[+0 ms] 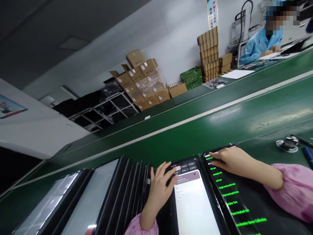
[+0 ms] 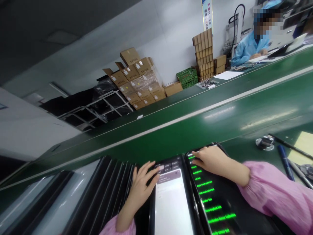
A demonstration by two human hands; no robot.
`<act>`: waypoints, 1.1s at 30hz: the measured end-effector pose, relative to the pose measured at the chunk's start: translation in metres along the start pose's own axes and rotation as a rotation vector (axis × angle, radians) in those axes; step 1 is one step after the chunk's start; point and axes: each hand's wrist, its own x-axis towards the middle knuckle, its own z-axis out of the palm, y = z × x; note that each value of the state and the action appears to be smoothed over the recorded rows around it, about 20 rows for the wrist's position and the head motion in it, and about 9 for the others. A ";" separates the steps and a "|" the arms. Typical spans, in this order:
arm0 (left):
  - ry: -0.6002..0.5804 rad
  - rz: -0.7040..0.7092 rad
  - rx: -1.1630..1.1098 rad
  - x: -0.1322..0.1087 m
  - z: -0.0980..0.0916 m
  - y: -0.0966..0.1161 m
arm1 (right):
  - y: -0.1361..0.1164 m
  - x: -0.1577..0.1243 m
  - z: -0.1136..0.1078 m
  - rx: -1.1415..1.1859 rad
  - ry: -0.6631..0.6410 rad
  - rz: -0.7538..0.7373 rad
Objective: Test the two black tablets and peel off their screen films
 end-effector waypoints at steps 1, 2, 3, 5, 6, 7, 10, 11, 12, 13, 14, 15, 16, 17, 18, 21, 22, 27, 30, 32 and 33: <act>-0.005 -0.001 -0.001 0.000 -0.001 0.000 | 0.001 -0.002 0.002 0.009 -0.003 -0.019; -0.010 -0.002 -0.002 0.000 -0.001 0.001 | 0.001 -0.003 0.004 0.024 0.004 -0.040; -0.016 -0.003 -0.002 0.000 -0.002 0.001 | 0.003 -0.006 0.006 0.045 0.027 -0.059; -0.025 -0.004 -0.004 0.001 -0.003 0.002 | 0.005 -0.010 0.010 0.082 0.098 -0.076; -0.026 -0.004 -0.005 0.001 -0.003 0.002 | 0.006 -0.011 0.011 0.093 0.130 -0.074; -0.026 -0.003 -0.007 0.001 -0.003 0.002 | 0.007 -0.012 0.012 0.093 0.146 -0.063; -0.015 0.003 -0.013 0.002 -0.002 0.002 | 0.008 -0.012 0.011 0.082 0.098 -0.023; -0.010 0.003 -0.014 0.001 -0.002 0.001 | 0.007 -0.012 0.010 0.088 0.080 -0.017; -0.005 0.002 -0.015 0.001 -0.001 0.001 | 0.007 -0.011 0.009 0.094 0.071 -0.015; -0.002 0.001 -0.017 0.000 -0.001 0.001 | 0.006 -0.010 0.008 0.100 0.070 -0.017; 0.000 -0.002 -0.020 0.000 0.000 0.001 | 0.005 -0.010 0.008 0.102 0.075 -0.020; 0.001 -0.007 -0.025 0.000 0.000 0.000 | 0.005 -0.010 0.008 0.101 0.084 -0.023; 0.001 -0.015 -0.035 0.000 0.000 0.000 | 0.004 -0.009 0.008 0.101 0.094 -0.027; 0.002 -0.024 -0.051 0.000 0.000 0.000 | 0.004 -0.009 0.008 0.102 0.103 -0.030; 0.004 -0.033 -0.070 0.000 0.000 -0.001 | 0.004 -0.009 0.009 0.106 0.109 -0.033; 0.012 -0.042 -0.118 0.004 0.001 0.002 | 0.004 -0.008 0.011 0.111 0.123 -0.039; 0.012 -0.038 -0.125 0.005 0.002 0.004 | 0.004 -0.008 0.011 0.110 0.128 -0.039; -0.003 0.053 -0.102 0.014 0.006 0.024 | 0.009 -0.006 0.014 0.115 0.148 -0.040; -0.050 0.122 -0.079 0.019 0.002 0.041 | 0.009 -0.006 0.017 0.114 0.153 -0.036; -0.096 0.151 -0.073 0.021 -0.003 0.051 | 0.006 -0.006 0.019 0.109 0.161 -0.029; -0.118 0.166 -0.073 0.021 -0.005 0.057 | 0.005 -0.007 0.020 0.107 0.166 -0.026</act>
